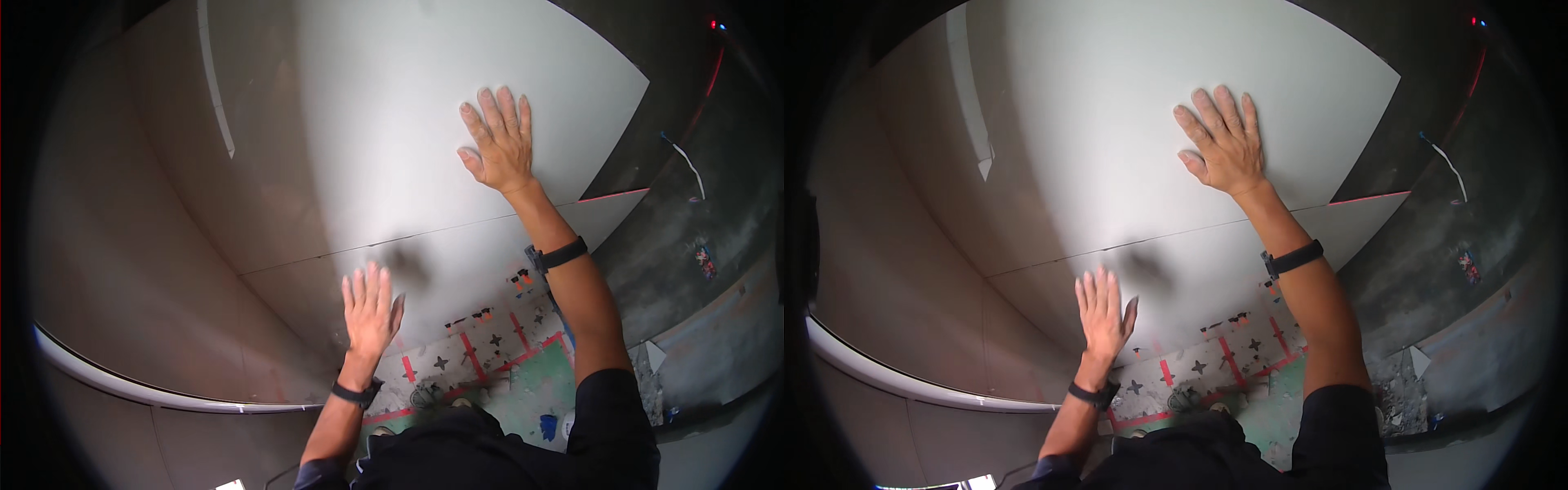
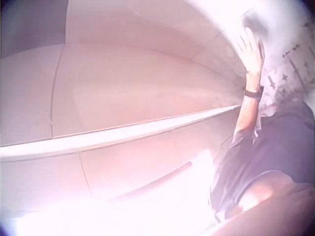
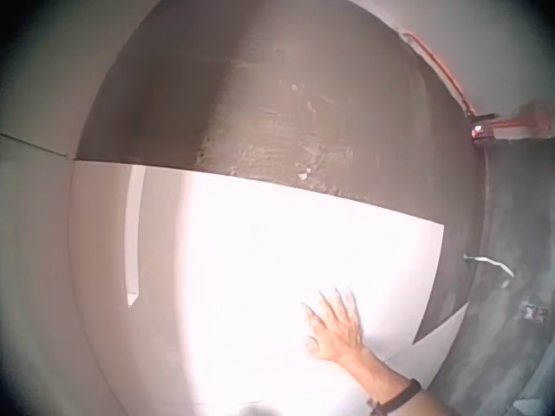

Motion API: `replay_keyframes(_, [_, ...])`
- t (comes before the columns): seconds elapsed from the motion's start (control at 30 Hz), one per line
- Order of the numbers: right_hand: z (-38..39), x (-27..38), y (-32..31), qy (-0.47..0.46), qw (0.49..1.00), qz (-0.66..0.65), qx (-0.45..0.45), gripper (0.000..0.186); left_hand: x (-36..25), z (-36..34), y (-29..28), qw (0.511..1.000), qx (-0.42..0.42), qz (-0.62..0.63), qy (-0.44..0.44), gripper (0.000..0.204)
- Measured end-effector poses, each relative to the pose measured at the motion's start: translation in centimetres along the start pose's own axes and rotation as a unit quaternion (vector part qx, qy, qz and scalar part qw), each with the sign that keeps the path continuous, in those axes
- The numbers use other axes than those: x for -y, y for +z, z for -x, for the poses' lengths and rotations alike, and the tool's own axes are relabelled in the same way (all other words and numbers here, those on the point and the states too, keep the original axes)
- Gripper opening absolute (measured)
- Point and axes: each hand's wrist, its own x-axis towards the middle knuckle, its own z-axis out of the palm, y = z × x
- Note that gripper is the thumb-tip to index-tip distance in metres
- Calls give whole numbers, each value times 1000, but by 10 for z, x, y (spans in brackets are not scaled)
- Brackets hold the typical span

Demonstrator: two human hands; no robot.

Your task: Installing large format wall tiles onto a prepared surface with adhesive mortar and spacers.

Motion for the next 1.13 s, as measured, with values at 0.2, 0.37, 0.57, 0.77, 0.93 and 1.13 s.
replay_keyframes(0.2, [64,-46,12,-7,1000,-13,1,72,-45,-123,38,994,-54,-95,1,91])
replay_keyframes(0.37, [110,-101,11,-6,1000,-24,-16,67,-65,-133,74,979,-120,-150,-62,110])
replay_keyframes(0.57, [161,-138,8,11,998,-51,-22,64,-83,-140,75,967,-96,-230,-54,128])
replay_keyframes(0.77, [200,-146,-30,63,970,-236,13,70,-93,-143,75,964,-97,-218,-120,136])
replay_keyframes(0.93, [379,-92,-137,280,908,-242,197,62,-95,-143,89,963,-140,-185,-137,139])
replay_keyframes(1.13, [595,82,-387,563,611,-248,499,73,-78,-135,113,961,-188,-168,-114,134])
